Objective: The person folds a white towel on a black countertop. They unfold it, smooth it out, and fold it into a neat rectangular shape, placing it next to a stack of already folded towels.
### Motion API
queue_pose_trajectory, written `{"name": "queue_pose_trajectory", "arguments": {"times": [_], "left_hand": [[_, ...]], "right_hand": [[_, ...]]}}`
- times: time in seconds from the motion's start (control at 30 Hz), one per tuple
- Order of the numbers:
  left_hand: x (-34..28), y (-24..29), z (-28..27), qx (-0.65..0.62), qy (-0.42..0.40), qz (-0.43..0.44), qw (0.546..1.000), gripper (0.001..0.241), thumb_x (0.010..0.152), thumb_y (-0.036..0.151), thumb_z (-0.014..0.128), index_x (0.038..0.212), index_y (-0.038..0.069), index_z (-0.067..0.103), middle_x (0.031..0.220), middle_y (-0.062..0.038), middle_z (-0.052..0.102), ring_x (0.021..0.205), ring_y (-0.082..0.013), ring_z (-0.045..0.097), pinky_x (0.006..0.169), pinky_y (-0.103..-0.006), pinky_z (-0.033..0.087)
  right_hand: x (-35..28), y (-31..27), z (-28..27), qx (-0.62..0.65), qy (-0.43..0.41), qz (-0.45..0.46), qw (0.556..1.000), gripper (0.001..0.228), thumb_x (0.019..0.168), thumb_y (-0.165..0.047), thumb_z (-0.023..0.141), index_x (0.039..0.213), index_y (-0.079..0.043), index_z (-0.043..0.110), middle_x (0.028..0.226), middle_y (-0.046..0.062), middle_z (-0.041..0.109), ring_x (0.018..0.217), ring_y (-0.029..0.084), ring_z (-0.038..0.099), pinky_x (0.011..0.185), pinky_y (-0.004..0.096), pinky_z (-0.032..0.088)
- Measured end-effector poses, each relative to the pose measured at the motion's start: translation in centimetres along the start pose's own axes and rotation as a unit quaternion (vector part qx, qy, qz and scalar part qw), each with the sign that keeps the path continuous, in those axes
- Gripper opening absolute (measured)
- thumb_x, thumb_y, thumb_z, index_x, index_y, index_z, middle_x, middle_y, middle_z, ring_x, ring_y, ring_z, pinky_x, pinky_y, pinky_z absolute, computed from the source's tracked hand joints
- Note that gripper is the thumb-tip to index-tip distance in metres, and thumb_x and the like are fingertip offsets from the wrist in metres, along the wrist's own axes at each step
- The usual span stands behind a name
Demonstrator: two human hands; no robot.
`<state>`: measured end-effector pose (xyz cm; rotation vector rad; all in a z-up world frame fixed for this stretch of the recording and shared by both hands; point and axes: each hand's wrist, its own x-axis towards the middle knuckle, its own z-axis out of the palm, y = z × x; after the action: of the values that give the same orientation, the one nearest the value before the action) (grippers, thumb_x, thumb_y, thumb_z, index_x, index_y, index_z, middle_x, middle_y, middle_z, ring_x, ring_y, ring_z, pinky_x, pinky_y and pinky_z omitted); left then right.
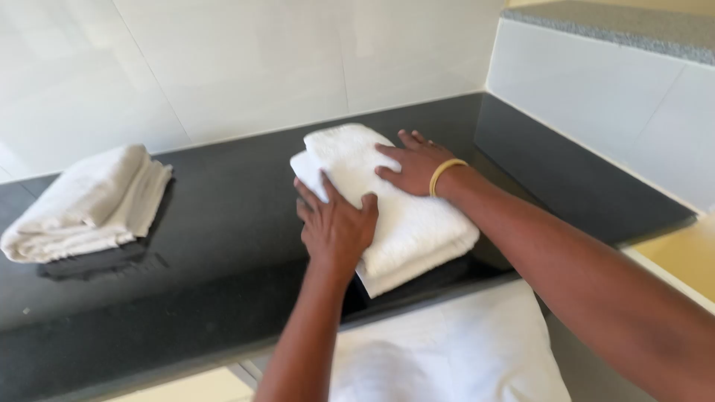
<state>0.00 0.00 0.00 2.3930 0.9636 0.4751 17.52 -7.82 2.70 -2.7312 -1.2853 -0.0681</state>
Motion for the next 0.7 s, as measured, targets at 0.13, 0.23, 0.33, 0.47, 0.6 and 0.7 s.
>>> {"name": "queue_pose_trajectory", "arguments": {"times": [0.13,0.23,0.33,0.47,0.6,0.7], "left_hand": [[1.1,-0.3,-2.1,-0.064,0.016,-0.07,0.995,0.117,0.081,0.06,0.073,0.16,0.0,0.012,0.154,-0.028,0.031,0.137,-0.045,0.042,0.102,-0.0552,0.048],[1.1,-1.1,-2.9,-0.202,-0.017,-0.135,0.97,0.098,0.075,0.047,0.085,0.14,-0.007,0.037,0.12,-0.025,0.065,0.103,-0.0363,0.067,0.082,-0.0448,0.055],[2.5,-2.4,-3.1,-0.309,-0.035,-0.168,0.935,0.056,0.072,0.028,0.091,0.107,-0.008,0.067,0.088,-0.018,0.07,0.067,-0.0235,0.064,0.055,-0.0346,0.048],[3.8,-3.0,-2.1,-0.374,-0.062,-0.196,0.904,0.032,0.072,0.018,0.091,0.087,-0.005,0.075,0.074,-0.013,0.064,0.056,-0.0173,0.05,0.046,-0.0337,0.038],[4.4,-3.6,-0.8,-0.474,-0.06,-0.18,0.86,0.038,0.072,0.006,0.083,0.106,-0.006,0.07,0.088,-0.017,0.069,0.072,-0.0233,0.064,0.059,-0.0372,0.051],[3.4,-2.1,-0.3,-0.548,-0.048,-0.149,0.822,0.063,0.073,-0.003,0.076,0.131,-0.002,0.051,0.108,-0.02,0.071,0.091,-0.0297,0.076,0.075,-0.0394,0.063]], "right_hand": [[-0.5,-2.8,-0.8,-0.014,0.121,-0.042,0.992,0.062,0.091,-0.048,0.054,0.144,-0.016,0.06,0.15,0.013,0.055,0.137,0.032,0.054,0.112,0.047,0.047],[-1.6,-6.6,-1.8,0.026,0.121,-0.049,0.991,0.062,0.09,-0.063,0.062,0.122,-0.011,0.072,0.126,0.016,0.068,0.114,0.035,0.065,0.096,0.048,0.053],[-2.6,-9.9,-3.7,-0.036,0.012,0.013,0.999,0.065,0.094,-0.069,0.058,0.111,-0.008,0.075,0.107,0.017,0.076,0.103,0.032,0.073,0.09,0.046,0.058],[-1.5,-10.6,-3.5,-0.075,0.003,-0.013,0.997,0.067,0.084,-0.07,0.07,0.112,-0.009,0.072,0.11,0.014,0.074,0.103,0.03,0.073,0.087,0.043,0.06],[-0.2,-10.8,-3.3,-0.098,0.012,-0.039,0.994,0.075,0.076,-0.068,0.079,0.122,-0.011,0.066,0.114,0.014,0.071,0.107,0.03,0.071,0.09,0.043,0.057],[-0.2,-11.0,-3.8,-0.101,-0.019,-0.023,0.994,0.088,0.072,-0.074,0.078,0.13,-0.01,0.06,0.116,0.014,0.072,0.109,0.029,0.071,0.091,0.042,0.059]]}}
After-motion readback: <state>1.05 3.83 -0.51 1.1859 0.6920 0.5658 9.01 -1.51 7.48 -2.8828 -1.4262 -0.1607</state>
